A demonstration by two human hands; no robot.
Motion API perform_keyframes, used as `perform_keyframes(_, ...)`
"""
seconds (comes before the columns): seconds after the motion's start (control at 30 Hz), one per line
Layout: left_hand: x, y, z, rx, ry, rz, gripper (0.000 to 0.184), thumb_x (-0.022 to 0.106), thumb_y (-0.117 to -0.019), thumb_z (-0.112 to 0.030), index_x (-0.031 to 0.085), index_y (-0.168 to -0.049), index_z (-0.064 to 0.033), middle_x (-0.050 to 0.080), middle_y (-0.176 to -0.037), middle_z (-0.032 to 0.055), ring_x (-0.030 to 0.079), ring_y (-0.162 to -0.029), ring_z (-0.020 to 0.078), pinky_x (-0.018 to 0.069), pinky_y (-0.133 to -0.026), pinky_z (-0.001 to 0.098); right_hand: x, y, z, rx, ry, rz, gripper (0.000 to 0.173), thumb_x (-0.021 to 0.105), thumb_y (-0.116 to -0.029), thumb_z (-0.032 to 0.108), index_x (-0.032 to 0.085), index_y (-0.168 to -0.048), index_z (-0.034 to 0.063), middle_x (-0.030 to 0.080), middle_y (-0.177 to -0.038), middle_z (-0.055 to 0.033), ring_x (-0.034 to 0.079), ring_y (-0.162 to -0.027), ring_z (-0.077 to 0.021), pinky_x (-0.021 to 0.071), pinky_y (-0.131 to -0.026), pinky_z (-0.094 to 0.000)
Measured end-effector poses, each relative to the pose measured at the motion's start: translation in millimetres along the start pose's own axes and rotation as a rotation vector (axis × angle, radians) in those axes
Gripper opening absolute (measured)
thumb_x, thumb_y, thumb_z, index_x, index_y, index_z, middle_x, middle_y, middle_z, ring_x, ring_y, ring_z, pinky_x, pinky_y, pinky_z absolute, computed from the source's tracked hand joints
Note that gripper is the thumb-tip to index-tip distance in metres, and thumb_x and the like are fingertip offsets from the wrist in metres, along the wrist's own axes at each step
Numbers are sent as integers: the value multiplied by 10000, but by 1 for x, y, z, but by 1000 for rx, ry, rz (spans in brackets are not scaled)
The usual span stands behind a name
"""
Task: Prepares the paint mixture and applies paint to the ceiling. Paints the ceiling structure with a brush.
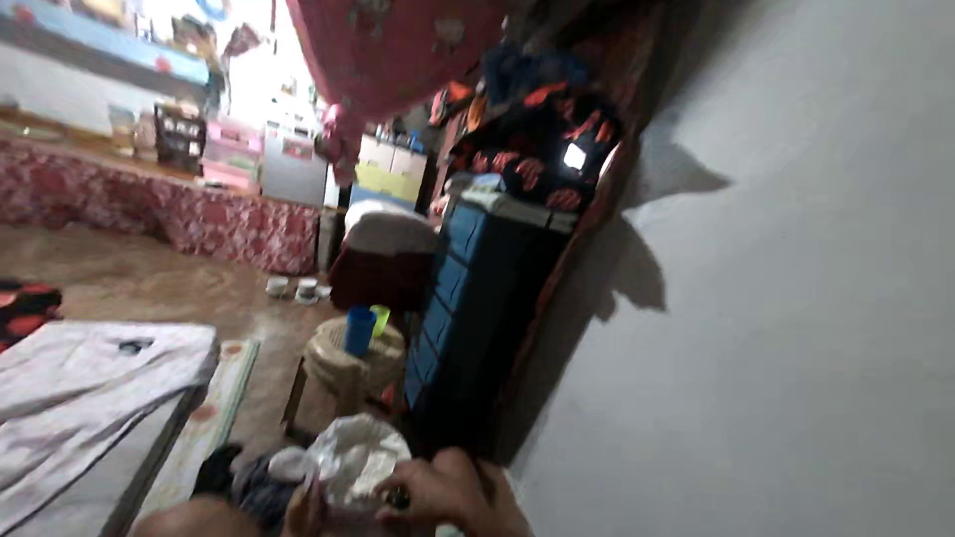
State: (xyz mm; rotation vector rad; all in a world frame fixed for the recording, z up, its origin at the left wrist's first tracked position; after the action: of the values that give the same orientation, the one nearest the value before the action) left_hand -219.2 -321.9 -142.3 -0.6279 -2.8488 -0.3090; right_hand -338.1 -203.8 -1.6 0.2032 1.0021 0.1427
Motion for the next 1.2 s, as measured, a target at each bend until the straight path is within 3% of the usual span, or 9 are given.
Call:
perform_keyframes(0.2,-6,6,11,-141,-3,-57,341,435,-1089,-199,498,-1311,53,584,-962,134,581,-787,175,534,-714,372,25,-1,-20,-48,-230,-60,452,651,-1013,349,657,-1341,37,720,-1123,-208,697,-1009,-311,529,-972,-490)
perform_keyframes(0.4,-38,-10,63,-310,61,-95,263,337,-1099,-128,473,-1290,-10,591,-929,26,595,-772,76,545,-701,277,57,-22,-84,-121,-486,-338,344,644,-1003,296,733,-1186,18,741,-1068,-154,704,-956,-218,562,-915,-410)
perform_keyframes(0.63,-15,-26,72,-458,-174,-26,328,330,-1089,-58,421,-1354,111,584,-1102,98,571,-946,36,512,-873,222,102,-15,-152,-90,-532,-142,387,696,-949,293,705,-1302,135,682,-1164,-159,683,-1006,-266,586,-865,-459)
perform_keyframes(0.77,1,-32,54,-585,-509,125,361,389,-1060,16,434,-1373,189,575,-1295,259,547,-1136,73,424,-1020,192,88,-18,-149,-2,-647,-80,452,792,-864,209,705,-1305,158,687,-1113,-158,690,-958,-269,598,-828,-456)
perform_keyframes(0.9,-1,-36,-4,-435,-728,68,281,500,-1012,15,551,-1214,203,638,-1106,251,604,-1013,121,483,-926,187,63,-20,-138,53,-717,15,474,768,-880,276,681,-1333,169,677,-1198,-146,684,-1040,-282,588,-867,-491)
perform_keyframes(0.93,7,-46,-46,-645,-996,148,303,581,-1022,-87,596,-1268,88,647,-1210,160,586,-1121,110,451,-1020,248,52,-18,-132,79,-776,85,519,776,-881,283,654,-1370,158,655,-1254,-156,666,-1087,-290,570,-909,-502)
perform_keyframes(1.0,-7,-41,-90,-290,-1321,55,375,710,-918,-375,722,-1158,-87,707,-1156,101,649,-1121,212,511,-1011,446,26,-10,-118,108,-940,225,655,823,-850,254,583,-1441,104,580,-1364,-207,637,-1126,-299,549,-957,-488)
perform_keyframes(1.1,-25,-13,-95,-272,-1106,84,404,615,-997,-281,655,-1289,-5,652,-1303,184,594,-1257,288,445,-1102,483,-29,5,-98,188,-1058,358,685,842,-845,199,555,-1446,40,532,-1400,-235,642,-1078,-284,559,-919,-425)
perform_keyframes(1.2,1,11,-115,-555,-472,2,307,481,-1053,-95,573,-1286,84,658,-1182,138,624,-1087,118,516,-981,298,-111,10,-81,291,-884,374,377,749,-935,211,701,-1234,-13,664,-1257,-216,623,-1191,-303,480,-1064,-456)
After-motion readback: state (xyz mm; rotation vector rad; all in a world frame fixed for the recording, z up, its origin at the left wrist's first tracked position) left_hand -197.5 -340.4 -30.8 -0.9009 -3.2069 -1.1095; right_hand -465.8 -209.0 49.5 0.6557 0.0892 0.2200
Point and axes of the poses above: each hand's wrist, its own y-axis away from the middle knuckle, its own x-axis out of the palm, z = x × y, the point moved 8 cm from there along -y, towards the middle knuckle
